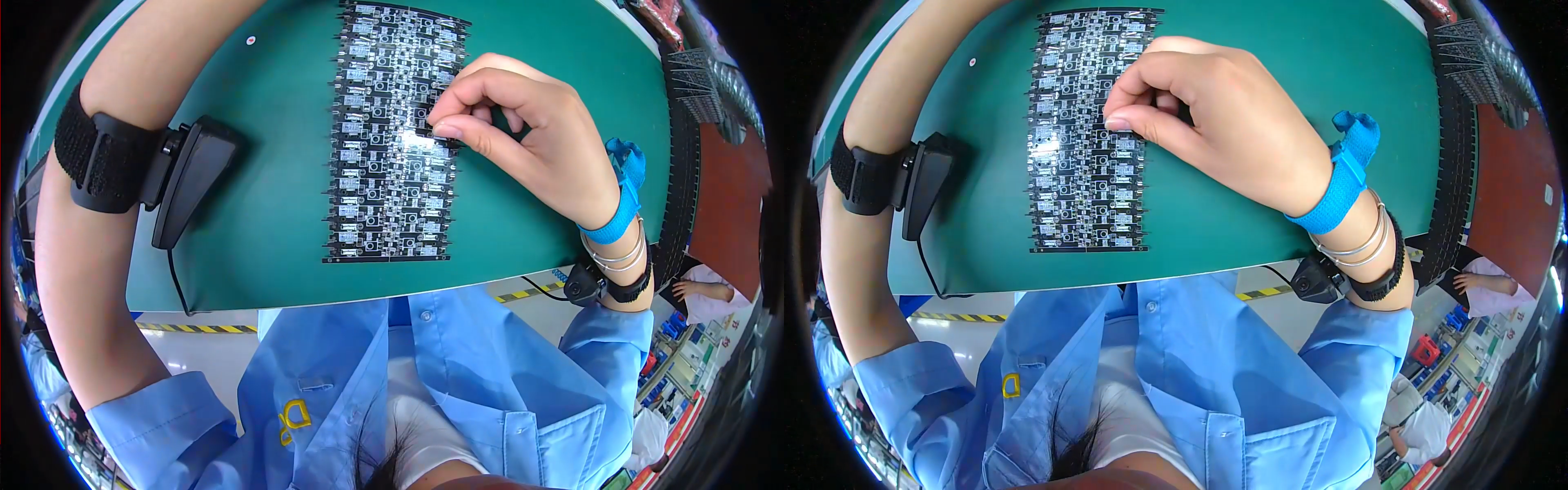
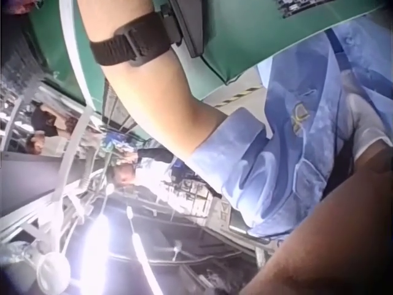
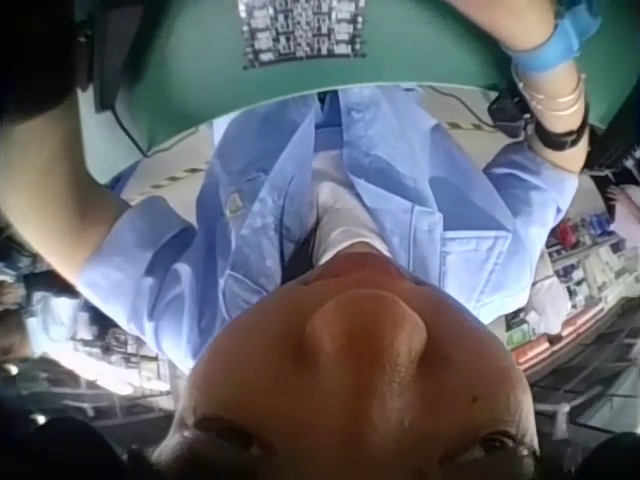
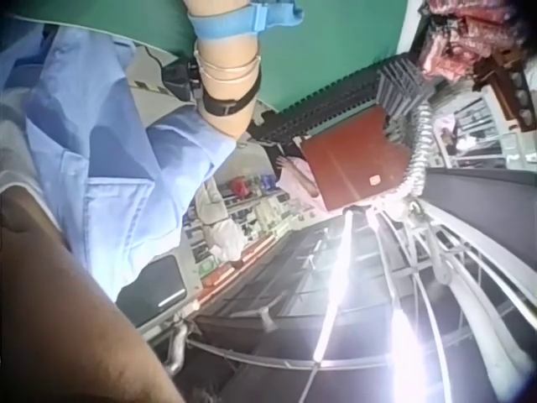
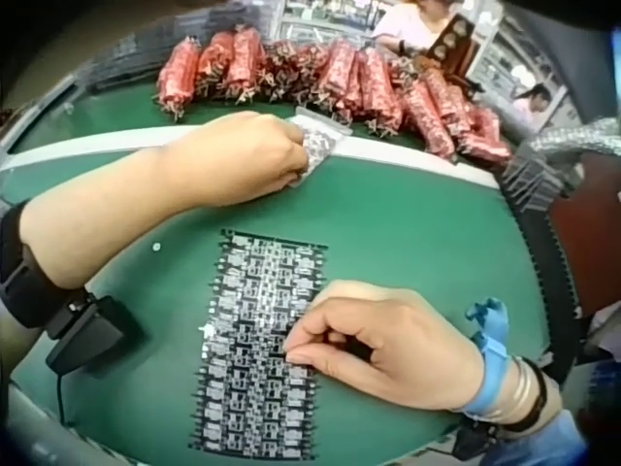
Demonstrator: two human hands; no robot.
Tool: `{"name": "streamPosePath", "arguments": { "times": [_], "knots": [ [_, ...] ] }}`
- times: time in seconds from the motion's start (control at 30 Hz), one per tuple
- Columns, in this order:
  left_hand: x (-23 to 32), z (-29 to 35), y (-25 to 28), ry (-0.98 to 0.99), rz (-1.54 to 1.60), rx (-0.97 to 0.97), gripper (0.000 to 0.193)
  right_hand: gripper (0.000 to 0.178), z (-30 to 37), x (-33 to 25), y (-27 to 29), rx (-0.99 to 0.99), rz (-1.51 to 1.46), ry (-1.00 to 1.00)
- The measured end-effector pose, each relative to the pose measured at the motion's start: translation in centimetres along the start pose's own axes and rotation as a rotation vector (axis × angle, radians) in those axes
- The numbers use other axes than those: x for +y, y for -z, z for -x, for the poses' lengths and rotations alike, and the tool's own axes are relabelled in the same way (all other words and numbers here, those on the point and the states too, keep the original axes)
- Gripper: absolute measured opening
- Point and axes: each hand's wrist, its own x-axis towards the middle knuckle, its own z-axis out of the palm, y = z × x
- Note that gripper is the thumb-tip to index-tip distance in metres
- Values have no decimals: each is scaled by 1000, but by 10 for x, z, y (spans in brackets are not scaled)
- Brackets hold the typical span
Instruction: The person picks up small components from a bag and places them onto a circuit board panel by hand. After filling the panel, the person moves it onto a tray and retrieves a new panel to repeat the process.
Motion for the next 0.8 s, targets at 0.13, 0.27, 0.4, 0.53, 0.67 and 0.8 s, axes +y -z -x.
{"name": "streamPosePath", "arguments": {
  "times": [0.13,0.27,0.4,0.53,0.67,0.8],
  "knots": [
    [-2,-1,-4,-31,-38,16,10,6,-1,0,-1,-5,32,32],
    [-1,-2,-4,-29,-59,-1,10,6,-2,1,-2,6,46,44],
    [-1,-4,-5,3,-58,-14,10,6,-3,1,-1,2,57,48],
    [-2,-3,-7,-6,6,64,9,6,-1,4,-2,-3,38,69],
    [-3,0,2,60,161,60,11,6,-2,3,-3,-7,31,89],
    [-2,3,20,121,207,66,13,6,-3,4,-5,8,7,102]
  ]
}}
